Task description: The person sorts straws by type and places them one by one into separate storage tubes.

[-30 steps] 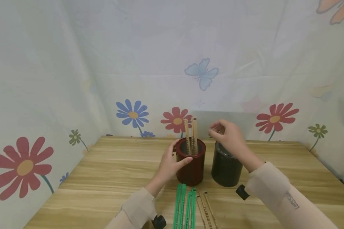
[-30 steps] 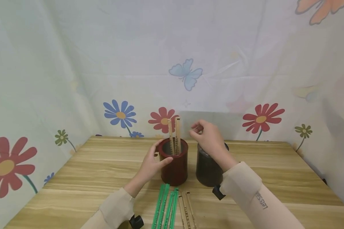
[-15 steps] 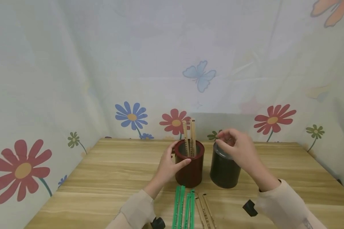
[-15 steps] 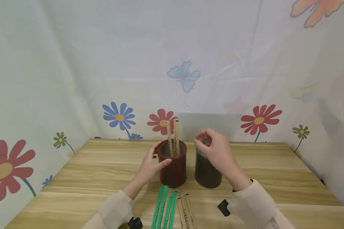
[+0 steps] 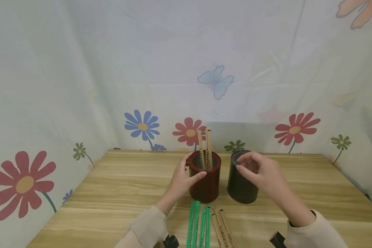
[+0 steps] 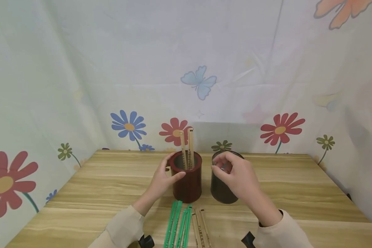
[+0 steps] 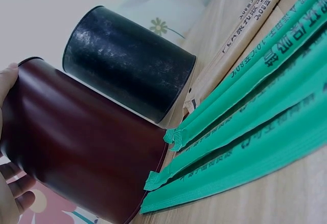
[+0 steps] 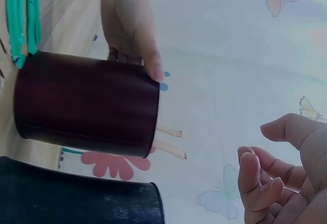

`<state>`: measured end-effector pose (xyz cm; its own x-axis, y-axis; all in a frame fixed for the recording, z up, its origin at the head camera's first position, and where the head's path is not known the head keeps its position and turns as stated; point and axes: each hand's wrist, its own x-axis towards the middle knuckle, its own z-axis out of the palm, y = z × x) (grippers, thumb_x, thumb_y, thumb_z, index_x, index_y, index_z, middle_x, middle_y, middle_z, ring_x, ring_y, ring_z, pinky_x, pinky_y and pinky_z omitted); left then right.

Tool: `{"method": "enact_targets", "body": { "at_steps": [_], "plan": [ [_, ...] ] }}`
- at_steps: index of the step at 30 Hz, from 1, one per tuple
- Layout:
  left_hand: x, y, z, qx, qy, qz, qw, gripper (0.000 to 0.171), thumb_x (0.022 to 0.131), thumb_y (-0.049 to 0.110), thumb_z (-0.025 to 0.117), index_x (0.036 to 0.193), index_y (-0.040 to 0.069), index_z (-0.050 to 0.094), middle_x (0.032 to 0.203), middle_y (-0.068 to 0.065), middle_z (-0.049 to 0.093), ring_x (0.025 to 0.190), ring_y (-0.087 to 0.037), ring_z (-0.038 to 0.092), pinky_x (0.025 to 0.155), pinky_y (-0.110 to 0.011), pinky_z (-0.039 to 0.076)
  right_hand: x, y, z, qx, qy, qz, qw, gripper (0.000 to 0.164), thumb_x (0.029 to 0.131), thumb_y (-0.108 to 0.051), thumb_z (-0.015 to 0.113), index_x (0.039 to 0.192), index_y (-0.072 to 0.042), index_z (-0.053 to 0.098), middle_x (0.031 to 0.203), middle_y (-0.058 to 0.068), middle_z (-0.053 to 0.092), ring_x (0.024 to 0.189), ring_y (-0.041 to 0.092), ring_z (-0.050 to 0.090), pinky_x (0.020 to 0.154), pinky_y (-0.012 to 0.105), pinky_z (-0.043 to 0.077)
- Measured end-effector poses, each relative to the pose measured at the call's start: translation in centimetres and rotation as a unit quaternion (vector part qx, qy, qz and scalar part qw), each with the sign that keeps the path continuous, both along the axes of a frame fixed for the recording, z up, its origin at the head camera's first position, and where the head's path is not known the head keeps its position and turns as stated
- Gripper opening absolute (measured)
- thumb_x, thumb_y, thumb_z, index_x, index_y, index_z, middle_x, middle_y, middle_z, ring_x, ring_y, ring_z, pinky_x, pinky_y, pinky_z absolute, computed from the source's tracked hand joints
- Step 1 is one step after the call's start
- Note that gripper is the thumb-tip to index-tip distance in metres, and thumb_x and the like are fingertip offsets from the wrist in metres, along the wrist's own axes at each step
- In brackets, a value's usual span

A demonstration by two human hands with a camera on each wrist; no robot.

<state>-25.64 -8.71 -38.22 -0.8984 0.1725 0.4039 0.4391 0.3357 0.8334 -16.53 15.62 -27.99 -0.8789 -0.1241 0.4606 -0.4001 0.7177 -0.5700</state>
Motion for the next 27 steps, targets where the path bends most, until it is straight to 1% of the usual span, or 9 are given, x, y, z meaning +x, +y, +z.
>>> {"method": "enact_targets", "body": {
  "at_steps": [5,9,14,18,27],
  "plan": [
    [-0.1,0.0,0.1,-0.001,0.001,0.002,1.0,0.086,0.076,0.043,0.079,0.145,0.014,0.038,0.144,-0.005,0.046,0.128,-0.024,0.045,0.103,-0.048,0.04,0.6,0.0,-1.0,-0.003,-0.013,0.015,1.0,0.018,0.087,-0.022,0.07,0.101,-0.012,0.067,0.078,-0.006,0.064,0.061,0.0,0.05,0.054,0.021,0.041],
    [-0.2,0.0,0.0,-0.003,0.006,-0.001,1.0,0.084,0.076,0.045,0.078,0.145,0.016,0.038,0.144,-0.005,0.046,0.129,-0.024,0.045,0.102,-0.047,0.04,0.9,0.0,-2.0,-0.011,-0.024,0.034,0.999,0.016,0.088,-0.022,0.07,0.1,-0.012,0.067,0.077,-0.007,0.063,0.058,0.0,0.049,0.051,0.021,0.04],
    [-0.1,-0.1,0.1,-0.002,0.008,-0.006,0.9999,0.084,0.077,0.045,0.078,0.145,0.016,0.038,0.145,-0.006,0.046,0.129,-0.025,0.045,0.102,-0.048,0.04,1.2,-0.1,-3.3,-0.018,-0.062,0.048,0.997,0.014,0.087,-0.019,0.07,0.097,-0.011,0.066,0.075,-0.006,0.061,0.057,0.001,0.05,0.051,0.021,0.042],
    [0.0,-0.1,0.1,0.004,0.005,-0.007,1.0,0.084,0.077,0.045,0.078,0.145,0.016,0.038,0.145,-0.006,0.046,0.13,-0.025,0.044,0.103,-0.052,0.04,1.3,-0.2,-4.2,-0.026,-0.095,0.058,0.993,0.014,0.087,-0.021,0.07,0.096,-0.011,0.066,0.076,-0.004,0.062,0.057,0.003,0.051,0.053,0.022,0.044],
    [0.1,-0.1,0.2,0.004,0.003,-0.008,1.0,0.085,0.077,0.046,0.077,0.145,0.015,0.037,0.145,-0.007,0.045,0.131,-0.026,0.044,0.104,-0.051,0.04,1.5,-0.3,-5.8,-0.027,-0.121,0.06,0.99,0.014,0.087,-0.021,0.071,0.094,-0.011,0.065,0.075,-0.005,0.061,0.056,0.002,0.048,0.051,0.021,0.042]
  ]
}}
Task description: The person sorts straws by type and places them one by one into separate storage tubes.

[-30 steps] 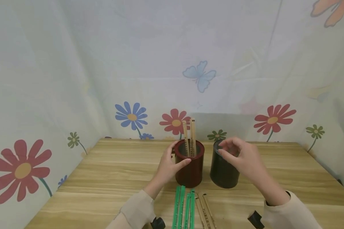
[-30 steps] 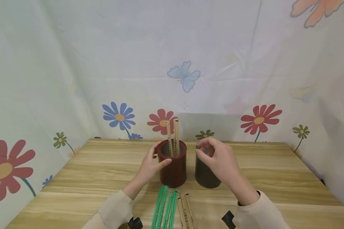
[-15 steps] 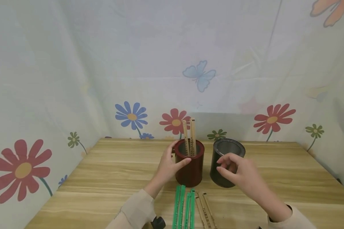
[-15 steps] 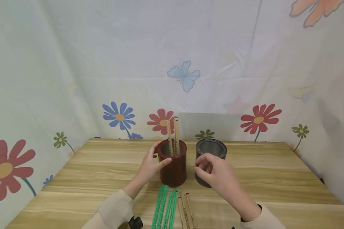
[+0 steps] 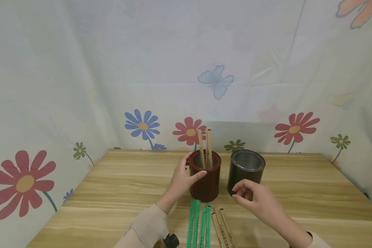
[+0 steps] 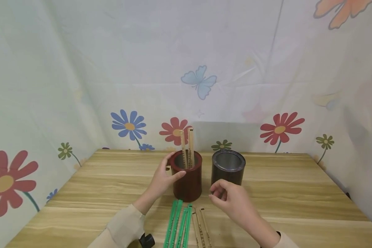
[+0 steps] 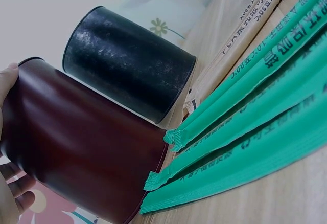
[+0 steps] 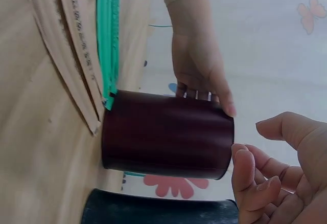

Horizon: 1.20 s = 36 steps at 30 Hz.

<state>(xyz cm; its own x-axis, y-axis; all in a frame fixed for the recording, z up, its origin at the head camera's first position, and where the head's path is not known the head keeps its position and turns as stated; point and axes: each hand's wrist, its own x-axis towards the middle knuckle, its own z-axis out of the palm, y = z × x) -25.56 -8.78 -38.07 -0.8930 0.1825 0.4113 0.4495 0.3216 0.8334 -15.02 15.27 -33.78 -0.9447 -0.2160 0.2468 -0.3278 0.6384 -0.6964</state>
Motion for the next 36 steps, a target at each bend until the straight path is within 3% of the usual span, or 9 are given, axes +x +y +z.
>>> {"method": "enact_targets", "body": {
  "at_steps": [17,31,36],
  "plan": [
    [0.1,0.0,0.1,-0.003,0.0,0.0,1.0,0.087,0.077,0.048,0.076,0.146,0.013,0.037,0.145,-0.007,0.045,0.131,-0.026,0.044,0.103,-0.05,0.04,0.4,-0.7,-4.4,0.05,0.003,0.066,0.997,0.011,0.085,-0.019,0.07,0.091,-0.011,0.067,0.075,-0.011,0.063,0.057,-0.005,0.044,0.053,0.018,0.04],
    [0.0,0.0,0.0,0.001,-0.007,-0.002,1.0,0.085,0.078,0.046,0.077,0.146,0.017,0.036,0.147,-0.006,0.044,0.133,-0.026,0.043,0.105,-0.054,0.037,0.6,-0.7,-6.0,0.101,-0.001,0.076,0.992,0.012,0.081,-0.02,0.071,0.089,-0.011,0.067,0.071,-0.014,0.06,0.06,-0.007,0.045,0.057,0.019,0.04],
    [0.0,-0.1,0.1,0.002,-0.003,-0.004,1.0,0.086,0.078,0.047,0.076,0.146,0.013,0.036,0.146,-0.007,0.044,0.132,-0.027,0.043,0.105,-0.054,0.038,0.4,-0.9,-6.3,0.116,-0.006,0.078,0.99,0.009,0.077,-0.016,0.07,0.084,-0.013,0.066,0.067,-0.014,0.058,0.061,-0.006,0.044,0.057,0.019,0.04]
  ]
}}
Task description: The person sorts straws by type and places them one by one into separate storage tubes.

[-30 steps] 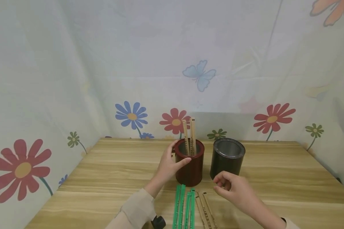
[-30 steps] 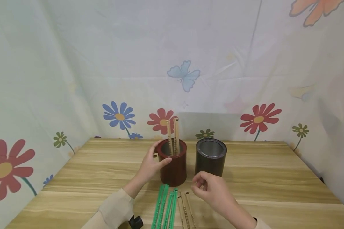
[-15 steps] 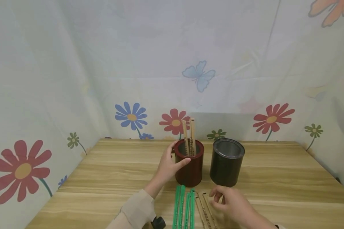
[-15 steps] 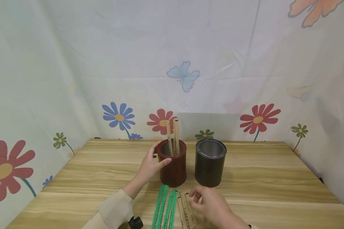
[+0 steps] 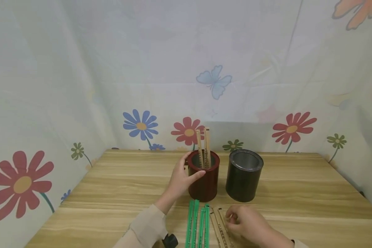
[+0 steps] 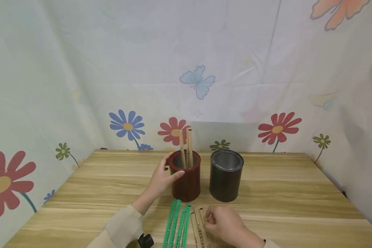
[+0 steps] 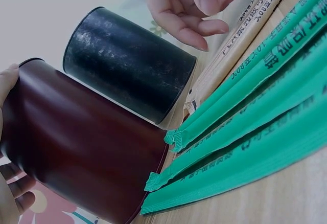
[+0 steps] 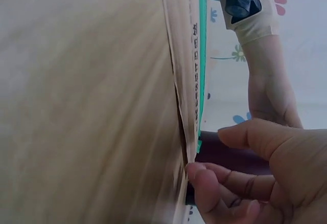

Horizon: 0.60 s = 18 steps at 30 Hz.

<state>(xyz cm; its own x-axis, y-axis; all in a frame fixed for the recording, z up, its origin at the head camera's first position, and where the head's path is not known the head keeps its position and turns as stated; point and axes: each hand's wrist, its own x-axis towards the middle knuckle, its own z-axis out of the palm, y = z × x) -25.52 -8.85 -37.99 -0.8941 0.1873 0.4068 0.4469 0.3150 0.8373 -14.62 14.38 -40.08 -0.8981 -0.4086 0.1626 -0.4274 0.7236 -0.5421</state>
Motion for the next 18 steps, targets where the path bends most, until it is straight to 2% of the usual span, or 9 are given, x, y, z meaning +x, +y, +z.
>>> {"method": "enact_targets", "body": {
  "at_steps": [7,15,18],
  "plan": [
    [0.0,0.0,0.0,-0.006,0.003,0.005,1.0,0.087,0.077,0.047,0.077,0.146,0.014,0.036,0.148,-0.008,0.043,0.133,-0.028,0.043,0.104,-0.052,0.039,0.1,-0.6,-0.1,0.045,-0.009,-0.03,0.999,0.011,0.074,-0.019,0.072,0.075,-0.017,0.061,0.06,-0.012,0.052,0.054,-0.001,0.041,0.051,0.02,0.036],
    [0.1,0.0,0.2,-0.003,0.0,0.002,1.0,0.087,0.077,0.047,0.077,0.146,0.014,0.036,0.148,-0.008,0.042,0.136,-0.029,0.04,0.106,-0.055,0.038,-0.2,-1.2,-0.3,0.071,0.025,-0.026,0.997,0.019,0.072,-0.016,0.072,0.065,-0.018,0.054,0.055,-0.013,0.045,0.049,0.001,0.036,0.047,0.02,0.032],
    [0.1,0.0,0.1,-0.001,-0.002,0.0,1.0,0.088,0.077,0.048,0.076,0.146,0.013,0.036,0.147,-0.008,0.043,0.135,-0.029,0.041,0.105,-0.055,0.038,-0.4,-1.3,-0.3,0.079,0.024,-0.03,0.996,0.022,0.071,-0.015,0.073,0.063,-0.018,0.053,0.056,-0.012,0.046,0.05,0.002,0.037,0.047,0.021,0.032]
  ]
}}
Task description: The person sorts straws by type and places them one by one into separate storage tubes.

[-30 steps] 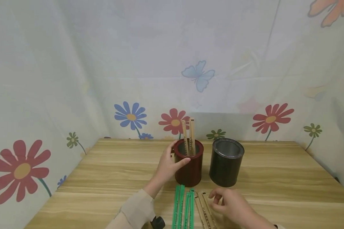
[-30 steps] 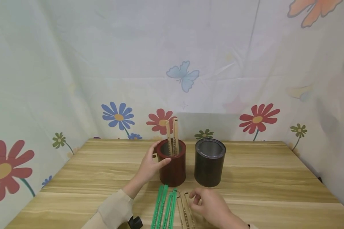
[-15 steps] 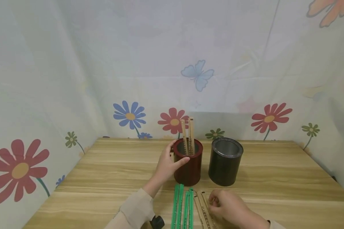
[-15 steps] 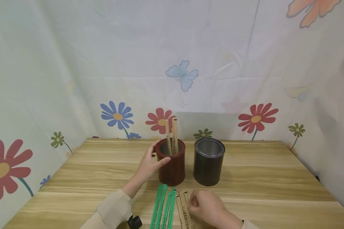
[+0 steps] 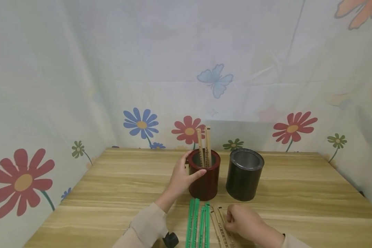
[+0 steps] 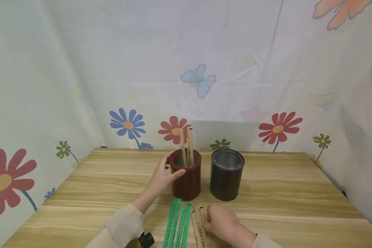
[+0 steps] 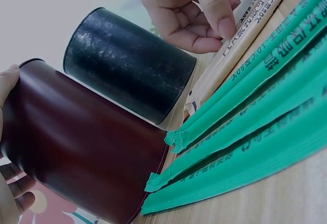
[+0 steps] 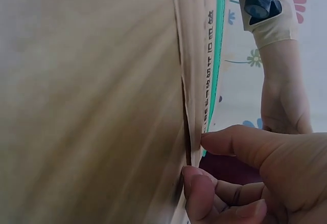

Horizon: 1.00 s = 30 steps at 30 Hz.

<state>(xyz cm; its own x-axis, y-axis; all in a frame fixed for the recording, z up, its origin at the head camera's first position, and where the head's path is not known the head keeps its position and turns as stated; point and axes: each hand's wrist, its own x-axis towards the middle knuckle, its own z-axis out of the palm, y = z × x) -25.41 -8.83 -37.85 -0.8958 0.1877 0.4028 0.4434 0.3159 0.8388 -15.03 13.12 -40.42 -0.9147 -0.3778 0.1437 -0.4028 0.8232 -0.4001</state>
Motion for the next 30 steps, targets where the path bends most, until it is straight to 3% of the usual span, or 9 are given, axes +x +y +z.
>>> {"method": "enact_targets", "body": {
  "at_steps": [16,22,30],
  "plan": [
    [0.0,0.1,0.0,0.0,-0.009,0.006,0.9999,0.086,0.076,0.047,0.078,0.146,0.019,0.036,0.148,-0.005,0.042,0.136,-0.027,0.04,0.107,-0.052,0.038,-0.4,-0.4,-0.1,0.009,0.026,-0.021,0.999,0.023,0.064,-0.01,0.069,0.054,-0.017,0.05,0.053,-0.01,0.045,0.051,0.005,0.037,0.046,0.021,0.031],
    [0.0,0.1,0.0,-0.003,-0.009,0.009,0.9999,0.085,0.076,0.045,0.078,0.145,0.019,0.037,0.147,-0.004,0.043,0.134,-0.026,0.041,0.106,-0.05,0.039,-0.4,-0.5,-0.1,0.004,0.01,-0.023,1.0,0.022,0.061,-0.008,0.066,0.053,-0.016,0.048,0.051,-0.011,0.043,0.049,0.005,0.036,0.045,0.021,0.03],
    [0.0,0.1,0.0,0.005,-0.002,0.004,1.0,0.085,0.076,0.046,0.078,0.145,0.019,0.038,0.146,-0.007,0.044,0.128,-0.027,0.045,0.102,-0.055,0.04,-0.4,0.1,1.0,-0.025,-0.01,-0.004,1.0,0.016,0.066,-0.007,0.065,0.058,-0.015,0.054,0.056,-0.01,0.05,0.05,0.003,0.04,0.045,0.019,0.034]
  ]
}}
